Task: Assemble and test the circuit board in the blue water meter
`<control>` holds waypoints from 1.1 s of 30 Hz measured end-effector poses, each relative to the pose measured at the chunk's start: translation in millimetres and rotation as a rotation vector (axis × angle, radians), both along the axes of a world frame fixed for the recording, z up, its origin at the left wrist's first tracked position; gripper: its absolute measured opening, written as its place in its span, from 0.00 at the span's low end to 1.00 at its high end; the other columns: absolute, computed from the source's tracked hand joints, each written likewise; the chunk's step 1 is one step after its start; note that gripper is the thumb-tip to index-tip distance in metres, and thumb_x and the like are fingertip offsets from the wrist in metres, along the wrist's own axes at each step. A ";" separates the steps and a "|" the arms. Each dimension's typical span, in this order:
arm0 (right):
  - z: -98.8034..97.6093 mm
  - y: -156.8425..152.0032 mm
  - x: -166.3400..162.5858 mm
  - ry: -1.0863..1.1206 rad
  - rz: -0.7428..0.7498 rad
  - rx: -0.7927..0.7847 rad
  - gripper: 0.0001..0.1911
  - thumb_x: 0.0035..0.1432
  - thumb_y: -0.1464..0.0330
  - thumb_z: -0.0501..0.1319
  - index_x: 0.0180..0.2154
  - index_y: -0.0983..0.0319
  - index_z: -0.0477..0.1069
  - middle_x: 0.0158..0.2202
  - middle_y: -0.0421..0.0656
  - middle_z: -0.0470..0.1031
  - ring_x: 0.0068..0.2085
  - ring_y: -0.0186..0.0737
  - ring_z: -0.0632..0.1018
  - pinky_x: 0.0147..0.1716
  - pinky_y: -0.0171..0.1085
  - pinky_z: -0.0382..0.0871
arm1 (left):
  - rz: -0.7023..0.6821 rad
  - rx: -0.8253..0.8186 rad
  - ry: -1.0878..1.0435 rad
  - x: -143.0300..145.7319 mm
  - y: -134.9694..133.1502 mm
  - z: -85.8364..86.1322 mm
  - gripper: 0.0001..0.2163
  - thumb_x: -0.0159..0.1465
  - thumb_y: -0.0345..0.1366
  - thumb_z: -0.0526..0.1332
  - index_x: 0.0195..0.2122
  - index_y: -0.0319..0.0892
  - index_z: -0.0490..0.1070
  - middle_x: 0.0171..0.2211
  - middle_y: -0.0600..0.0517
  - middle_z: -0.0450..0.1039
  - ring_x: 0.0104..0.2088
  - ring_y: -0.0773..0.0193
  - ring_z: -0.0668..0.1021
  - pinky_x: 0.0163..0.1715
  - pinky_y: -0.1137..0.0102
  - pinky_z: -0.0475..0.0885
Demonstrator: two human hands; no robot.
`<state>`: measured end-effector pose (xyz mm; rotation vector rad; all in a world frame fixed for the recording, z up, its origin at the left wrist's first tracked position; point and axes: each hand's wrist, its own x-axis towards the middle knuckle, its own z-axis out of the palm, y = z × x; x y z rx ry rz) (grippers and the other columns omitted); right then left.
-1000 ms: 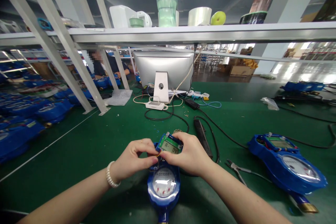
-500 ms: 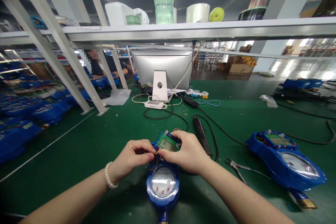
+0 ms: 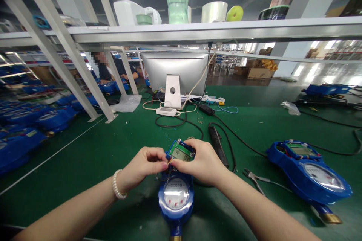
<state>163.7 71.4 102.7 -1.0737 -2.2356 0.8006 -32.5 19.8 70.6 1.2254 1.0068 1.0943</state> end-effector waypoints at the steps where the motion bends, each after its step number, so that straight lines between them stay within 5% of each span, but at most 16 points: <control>1: 0.0 0.1 0.4 0.000 0.002 -0.001 0.20 0.45 0.56 0.66 0.38 0.63 0.74 0.34 0.42 0.77 0.34 0.41 0.76 0.34 0.38 0.68 | -0.002 -0.002 0.004 0.1 0.0 0.7 0.12 0.48 0.40 0.72 0.24 0.36 0.74 0.24 0.51 0.72 0.25 0.69 0.70 0.27 0.75 0.63; 19: -3.2 1.0 0.8 0.015 0.010 -0.015 0.19 0.46 0.56 0.66 0.37 0.62 0.74 0.33 0.41 0.77 0.35 0.40 0.76 0.34 0.37 0.67 | 0.018 0.018 0.074 2.7 -1.9 1.0 0.16 0.49 0.44 0.70 0.23 0.36 0.70 0.23 0.52 0.68 0.24 0.70 0.66 0.25 0.74 0.61; 33: -9.6 2.6 2.4 0.073 0.043 -0.134 0.18 0.47 0.57 0.66 0.35 0.64 0.74 0.30 0.41 0.76 0.32 0.39 0.74 0.30 0.35 0.66 | 0.031 0.216 0.251 -0.8 1.0 -1.9 0.09 0.55 0.38 0.66 0.27 0.37 0.72 0.26 0.53 0.67 0.27 0.67 0.67 0.29 0.72 0.61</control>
